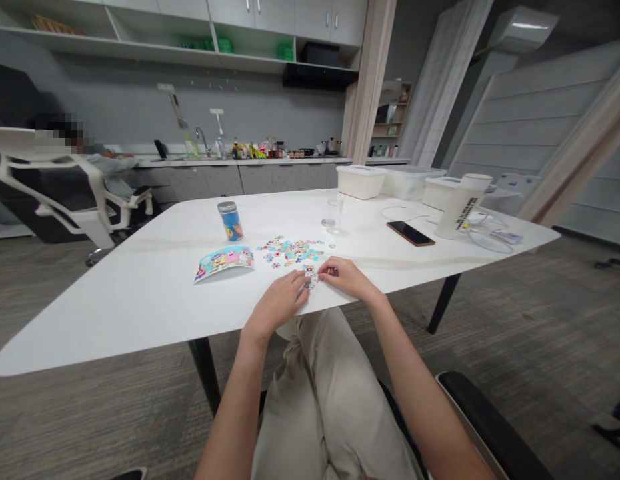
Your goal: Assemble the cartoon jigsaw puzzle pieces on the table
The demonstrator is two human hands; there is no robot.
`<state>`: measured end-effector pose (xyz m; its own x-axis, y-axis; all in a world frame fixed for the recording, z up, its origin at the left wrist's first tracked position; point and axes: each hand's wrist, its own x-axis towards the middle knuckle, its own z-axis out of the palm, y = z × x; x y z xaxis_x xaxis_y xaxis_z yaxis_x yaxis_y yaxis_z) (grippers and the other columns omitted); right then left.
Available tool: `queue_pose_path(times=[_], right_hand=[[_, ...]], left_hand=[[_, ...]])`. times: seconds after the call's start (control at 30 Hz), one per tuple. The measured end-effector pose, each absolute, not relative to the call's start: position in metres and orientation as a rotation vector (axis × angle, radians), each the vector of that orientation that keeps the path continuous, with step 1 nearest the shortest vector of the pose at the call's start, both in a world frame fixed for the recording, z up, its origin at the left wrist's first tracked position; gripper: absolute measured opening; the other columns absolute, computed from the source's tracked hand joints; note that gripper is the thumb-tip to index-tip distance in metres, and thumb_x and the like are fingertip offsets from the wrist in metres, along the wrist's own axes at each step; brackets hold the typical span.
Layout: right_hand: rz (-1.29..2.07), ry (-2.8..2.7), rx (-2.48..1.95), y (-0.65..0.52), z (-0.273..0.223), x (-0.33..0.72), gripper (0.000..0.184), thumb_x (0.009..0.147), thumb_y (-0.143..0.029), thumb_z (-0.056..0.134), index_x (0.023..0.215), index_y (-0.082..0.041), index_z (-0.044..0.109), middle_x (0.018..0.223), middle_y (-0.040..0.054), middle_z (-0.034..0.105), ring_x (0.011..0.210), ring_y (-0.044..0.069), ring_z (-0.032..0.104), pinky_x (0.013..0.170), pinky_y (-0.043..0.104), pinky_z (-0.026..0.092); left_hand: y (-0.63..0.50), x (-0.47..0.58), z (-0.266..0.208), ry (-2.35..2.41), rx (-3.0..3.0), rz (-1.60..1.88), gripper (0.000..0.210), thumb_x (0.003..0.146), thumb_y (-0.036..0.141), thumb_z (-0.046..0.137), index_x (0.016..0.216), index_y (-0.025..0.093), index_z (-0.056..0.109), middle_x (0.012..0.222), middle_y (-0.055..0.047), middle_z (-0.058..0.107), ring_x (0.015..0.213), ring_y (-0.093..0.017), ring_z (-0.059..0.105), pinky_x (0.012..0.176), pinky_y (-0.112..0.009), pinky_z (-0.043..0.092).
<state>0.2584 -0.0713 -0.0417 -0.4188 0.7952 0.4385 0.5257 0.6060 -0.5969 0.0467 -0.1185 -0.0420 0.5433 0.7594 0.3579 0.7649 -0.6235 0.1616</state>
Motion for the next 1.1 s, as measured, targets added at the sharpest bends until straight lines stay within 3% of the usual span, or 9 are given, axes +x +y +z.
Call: queue_pose_path(times=[0.17,0.87,1.1], right_hand=[[0.491,-2.117,-1.024,-0.0718,-0.0417,0.2579,0.008,0.083,-0.015,0.064,0.084,-0.017,0.072,0.081,0.0025,0.066,0.069,0.013,0.056,0.067,0.026,0.044],[0.397,-2.212,-1.004,-0.0732,-0.0387,0.2535,0.006,0.083,-0.013,0.065,0.081,-0.016,0.069,0.081,0.0028,0.063,0.069,0.013,0.057,0.068,0.026,0.045],[0.322,-2.170,-0.960,-0.0806,-0.0351,0.2549,0.022,0.079,-0.004,0.058,0.084,-0.018,0.074,0.084,0.0044,0.069,0.074,0.015,0.061,0.073,0.028,0.047]], left_hand=[[-0.1193,0.0473,-0.0416,-1.383,-2.731,-0.621,0.034,0.098,0.027,0.039,0.127,0.020,0.056,0.132,-0.009,0.062,0.124,-0.023,0.056,0.107,-0.040,0.044],[-0.1197,0.0480,-0.0378,-1.387,-2.758,-0.560,0.037,0.099,0.028,0.039,0.126,0.013,0.059,0.138,-0.013,0.059,0.130,-0.024,0.052,0.111,-0.040,0.041],[-0.1197,0.0477,-0.0383,-1.379,-2.751,-0.575,0.036,0.099,0.027,0.039,0.126,0.016,0.059,0.137,-0.011,0.059,0.129,-0.023,0.053,0.110,-0.039,0.042]])
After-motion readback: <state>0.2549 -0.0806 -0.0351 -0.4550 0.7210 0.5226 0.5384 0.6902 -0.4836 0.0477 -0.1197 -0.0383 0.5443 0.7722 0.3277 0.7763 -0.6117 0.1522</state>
